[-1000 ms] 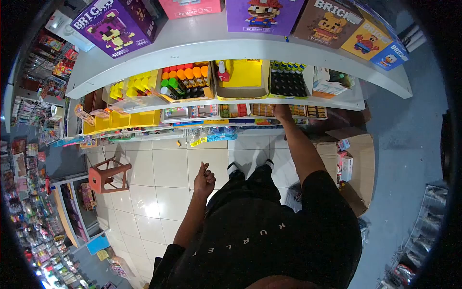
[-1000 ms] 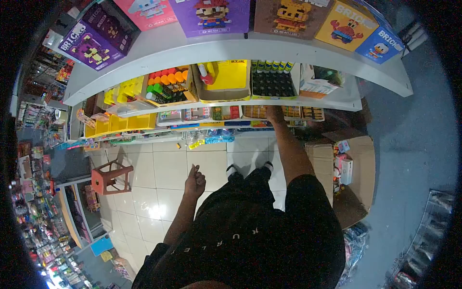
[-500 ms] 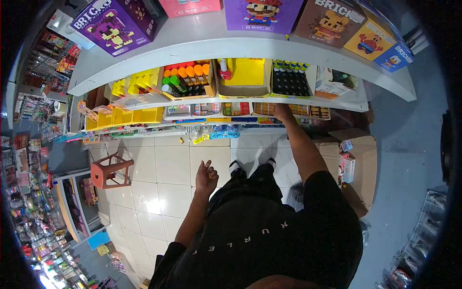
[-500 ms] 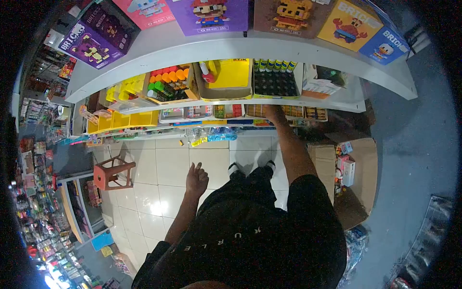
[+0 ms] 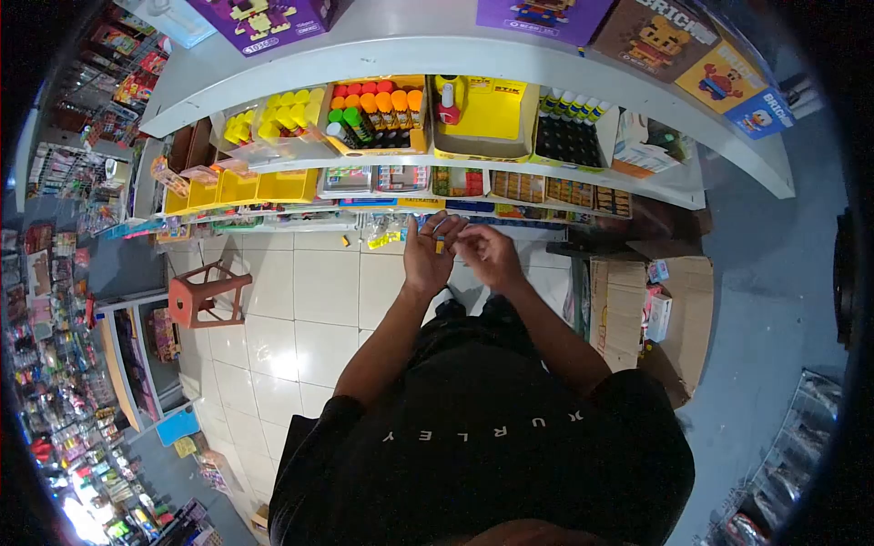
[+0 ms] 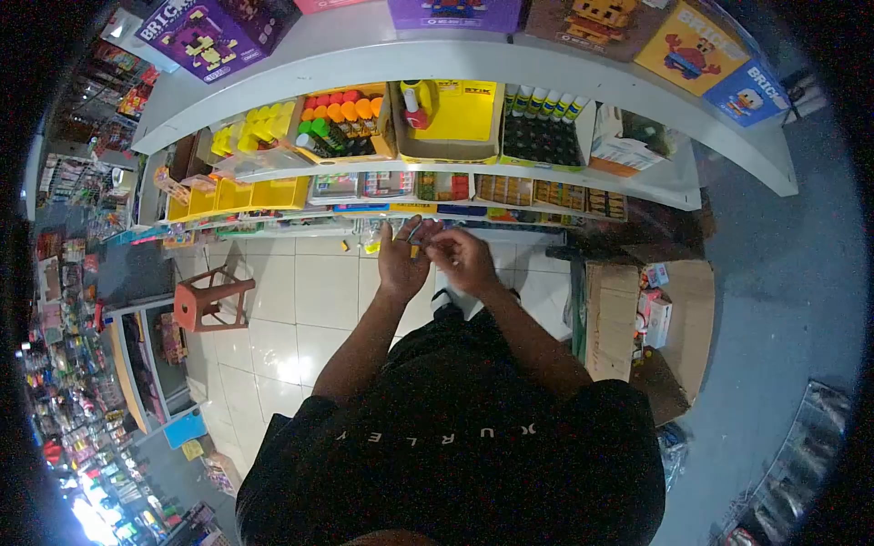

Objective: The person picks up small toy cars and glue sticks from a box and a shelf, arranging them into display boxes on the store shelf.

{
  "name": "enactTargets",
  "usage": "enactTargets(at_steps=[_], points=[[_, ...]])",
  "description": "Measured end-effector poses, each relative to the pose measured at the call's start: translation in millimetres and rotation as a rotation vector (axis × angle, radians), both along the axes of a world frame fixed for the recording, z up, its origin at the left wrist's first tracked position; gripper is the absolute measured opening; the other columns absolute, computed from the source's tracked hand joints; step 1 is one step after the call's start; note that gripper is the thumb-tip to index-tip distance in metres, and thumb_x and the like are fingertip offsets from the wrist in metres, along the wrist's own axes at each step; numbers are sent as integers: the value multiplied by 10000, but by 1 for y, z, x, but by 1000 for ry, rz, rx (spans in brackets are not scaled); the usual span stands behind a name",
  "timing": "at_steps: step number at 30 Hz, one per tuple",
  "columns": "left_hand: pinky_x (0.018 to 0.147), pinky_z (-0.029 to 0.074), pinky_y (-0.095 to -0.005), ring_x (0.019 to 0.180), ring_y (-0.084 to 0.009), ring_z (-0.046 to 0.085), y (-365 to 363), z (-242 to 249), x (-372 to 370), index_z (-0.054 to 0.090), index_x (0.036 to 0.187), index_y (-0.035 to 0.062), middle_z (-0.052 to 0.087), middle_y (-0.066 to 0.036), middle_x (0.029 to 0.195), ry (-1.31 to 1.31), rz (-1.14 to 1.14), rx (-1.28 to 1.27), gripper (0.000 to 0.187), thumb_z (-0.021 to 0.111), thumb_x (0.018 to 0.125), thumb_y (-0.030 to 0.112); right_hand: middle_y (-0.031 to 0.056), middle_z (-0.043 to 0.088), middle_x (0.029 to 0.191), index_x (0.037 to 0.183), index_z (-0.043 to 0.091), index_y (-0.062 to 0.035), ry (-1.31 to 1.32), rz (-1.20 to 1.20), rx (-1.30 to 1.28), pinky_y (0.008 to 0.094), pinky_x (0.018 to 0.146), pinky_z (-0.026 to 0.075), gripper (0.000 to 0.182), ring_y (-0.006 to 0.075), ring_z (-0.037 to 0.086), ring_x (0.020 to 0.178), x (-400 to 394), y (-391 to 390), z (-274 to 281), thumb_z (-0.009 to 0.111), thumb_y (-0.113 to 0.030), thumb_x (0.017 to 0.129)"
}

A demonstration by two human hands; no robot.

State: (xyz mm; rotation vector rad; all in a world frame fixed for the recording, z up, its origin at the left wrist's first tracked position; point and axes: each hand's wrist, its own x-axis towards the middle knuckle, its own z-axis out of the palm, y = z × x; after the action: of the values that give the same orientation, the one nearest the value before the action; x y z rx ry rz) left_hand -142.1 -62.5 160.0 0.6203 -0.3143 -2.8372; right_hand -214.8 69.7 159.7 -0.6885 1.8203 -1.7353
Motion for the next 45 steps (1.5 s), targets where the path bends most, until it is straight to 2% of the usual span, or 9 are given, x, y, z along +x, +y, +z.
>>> enactTargets(at_steps=[11, 18, 19, 21, 27, 31, 37, 41, 45], points=[[1095, 295, -446, 1275, -312, 441, 22, -26, -4, 453, 1311, 53, 477, -188, 1359, -22, -80, -514, 678, 219, 985, 599, 98, 676, 944, 1098, 623, 42, -262, 50, 95, 296, 705, 551, 278, 152, 662, 802, -16, 23, -12, 668, -156, 908], [1133, 206, -452, 1329, -330, 399, 23, -36, 39, 332, 1419, 46, 441, -220, 1413, -343, -307, -524, 665, 246, 1003, 557, 81, 703, 861, 986, 707, 6, -311, -290, 437, 296, 701, 559, 191, 151, 679, 747, -90, 108, -105, 708, -130, 851], [1128, 214, -458, 1320, -335, 410, 23, -40, 49, 332, 1419, 45, 454, -221, 1401, -372, -324, -532, 662, 251, 1003, 554, 64, 692, 800, 959, 715, -14, -322, -344, 246, 297, 666, 543, 171, 137, 663, 712, -105, 130, -133, 706, -151, 857], [1118, 231, -468, 1301, -344, 430, 25, -48, 67, 331, 1419, 42, 480, -223, 1378, -433, -354, -548, 658, 260, 1004, 548, 57, 681, 763, 869, 710, -29, -252, -466, 282, 278, 610, 500, 119, 118, 625, 677, -142, 160, -148, 738, -125, 803], [1069, 291, -462, 1227, -348, 496, 37, -41, 92, 339, 1413, 48, 510, -219, 1351, -624, -341, -519, 652, 286, 999, 550, 128, 697, 897, 1014, 669, -54, 376, -550, 751, 452, 735, 521, 322, 339, 659, 816, -238, 201, -144, 636, -327, 847], [1033, 330, -462, 1147, -325, 558, 51, -36, 88, 375, 1390, 32, 578, -217, 1267, -639, -241, -545, 672, 319, 986, 566, 204, 591, 1175, 1211, 557, 5, 598, -512, 1004, 443, 861, 499, 371, 324, 620, 965, -259, 196, -142, 514, -255, 948], [1013, 335, -446, 1166, -338, 536, 79, -30, 83, 348, 1407, 48, 541, -222, 1308, -616, -181, -512, 672, 323, 984, 570, 154, 617, 1186, 1175, 608, -109, 908, -486, 1019, 474, 943, 457, 410, 369, 577, 1089, -279, 203, -191, 573, -373, 864], [1007, 339, -435, 1179, -343, 523, 96, -39, 85, 331, 1419, 55, 521, -228, 1330, -605, -181, -489, 676, 310, 986, 574, 144, 574, 1266, 1242, 565, -134, 565, -495, 969, 478, 1000, 419, 466, 367, 534, 1161, -269, 187, -130, 570, -386, 850], [1024, 328, -454, 1149, -338, 546, 110, -34, 83, 342, 1410, 38, 559, -230, 1282, -671, -122, -442, 703, 355, 968, 585, 137, 549, 1303, 1261, 552, -141, 749, -286, 1039, 485, 1041, 379, 479, 358, 485, 1224, -277, 189, -134, 565, -386, 849]])
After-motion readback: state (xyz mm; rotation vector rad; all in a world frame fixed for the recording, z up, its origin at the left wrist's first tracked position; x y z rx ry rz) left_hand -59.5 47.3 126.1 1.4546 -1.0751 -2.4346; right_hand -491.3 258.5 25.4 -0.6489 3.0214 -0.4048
